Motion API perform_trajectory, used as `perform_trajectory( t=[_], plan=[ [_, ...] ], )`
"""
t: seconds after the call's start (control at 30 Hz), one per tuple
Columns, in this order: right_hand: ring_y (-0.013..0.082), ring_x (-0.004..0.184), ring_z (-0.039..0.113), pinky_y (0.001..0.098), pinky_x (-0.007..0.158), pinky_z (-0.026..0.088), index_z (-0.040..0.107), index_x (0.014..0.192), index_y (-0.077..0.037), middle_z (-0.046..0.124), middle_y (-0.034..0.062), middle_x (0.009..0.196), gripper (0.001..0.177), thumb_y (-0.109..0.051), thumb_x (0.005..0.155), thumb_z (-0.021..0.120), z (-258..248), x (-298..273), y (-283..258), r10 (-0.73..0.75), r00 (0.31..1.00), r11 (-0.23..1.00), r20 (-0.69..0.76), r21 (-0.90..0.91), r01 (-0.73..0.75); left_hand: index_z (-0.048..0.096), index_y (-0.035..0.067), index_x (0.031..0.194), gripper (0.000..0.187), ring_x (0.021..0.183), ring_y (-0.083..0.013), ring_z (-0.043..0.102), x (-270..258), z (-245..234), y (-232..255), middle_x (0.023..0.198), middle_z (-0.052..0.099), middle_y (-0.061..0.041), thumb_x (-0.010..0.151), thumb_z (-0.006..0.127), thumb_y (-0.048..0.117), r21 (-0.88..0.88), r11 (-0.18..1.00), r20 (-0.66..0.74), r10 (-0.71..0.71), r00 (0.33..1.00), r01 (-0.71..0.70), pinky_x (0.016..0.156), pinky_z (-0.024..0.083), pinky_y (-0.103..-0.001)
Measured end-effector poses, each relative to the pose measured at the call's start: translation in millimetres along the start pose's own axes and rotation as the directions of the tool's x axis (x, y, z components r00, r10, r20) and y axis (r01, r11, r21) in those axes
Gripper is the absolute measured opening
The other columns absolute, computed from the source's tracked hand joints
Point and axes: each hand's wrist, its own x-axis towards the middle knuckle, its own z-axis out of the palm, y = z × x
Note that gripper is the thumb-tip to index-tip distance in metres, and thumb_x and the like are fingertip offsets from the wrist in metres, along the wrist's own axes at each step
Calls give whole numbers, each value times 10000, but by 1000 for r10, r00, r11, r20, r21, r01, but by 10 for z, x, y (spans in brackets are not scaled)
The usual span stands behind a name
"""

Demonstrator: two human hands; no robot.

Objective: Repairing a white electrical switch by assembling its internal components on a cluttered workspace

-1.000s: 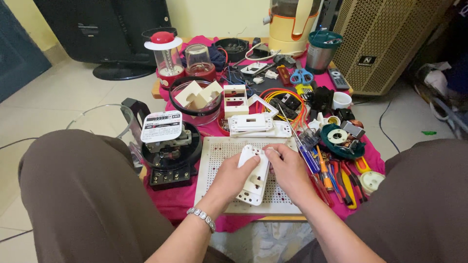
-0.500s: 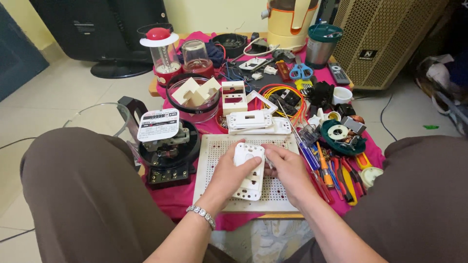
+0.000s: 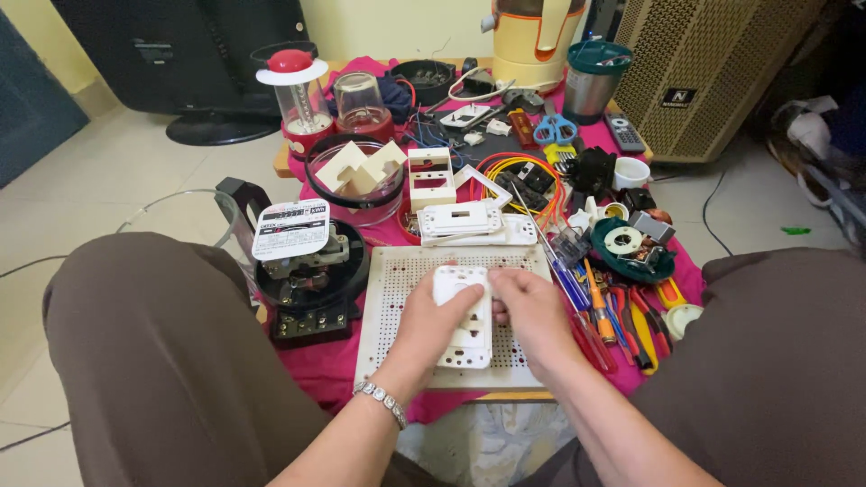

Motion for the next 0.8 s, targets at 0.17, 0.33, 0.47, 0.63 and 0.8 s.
perform_trajectory(
  t=[0.17,0.33,0.47,0.63,0.8],
  plan=[
    [118,691,655,265,642,598,797,1180,-67,748,91,833,330,-277,939,716,190,-229,4,39,997,990,70,-139,-29,419,-56,1439,668,964,-264,681,120,-114,-74,1112,637,-203,965,665,344,-41,997,-165,-79,983,73,762,589,-368],
    [180,720,684,292,650,565,752,1254,-90,765,133,912,349,-319,1007,663,87,-82,8,72,995,979,62,-193,-59,351,-52,1508,821,1307,-419,551,30,-5,-95,1378,533,-298,935,673,440,91,995,-71,-43,997,49,1048,475,-551],
    [142,870,633,276,771,562,773,1195,-40,736,124,983,317,-236,965,675,51,-19,-18,-29,998,999,-63,21,30,501,20,1441,760,1244,-400,601,-47,76,-120,1270,636,-249,867,718,467,161,986,65,20,998,-31,988,517,-502],
    [209,1133,643,373,984,532,762,1229,-70,743,173,1216,311,-230,987,651,78,-198,-162,-79,995,997,-66,11,80,548,66,1430,732,1302,-388,570,-21,78,-155,1297,654,-222,830,735,441,106,993,43,41,998,-45,1031,487,-474],
    [192,1001,666,315,872,584,691,1317,-36,698,198,1221,344,-134,989,653,-59,131,43,-102,991,990,-87,93,110,476,66,1485,799,1382,-397,485,21,32,-137,1412,569,-250,835,723,461,89,995,-14,54,998,-53,1138,408,-498]
  ],
)
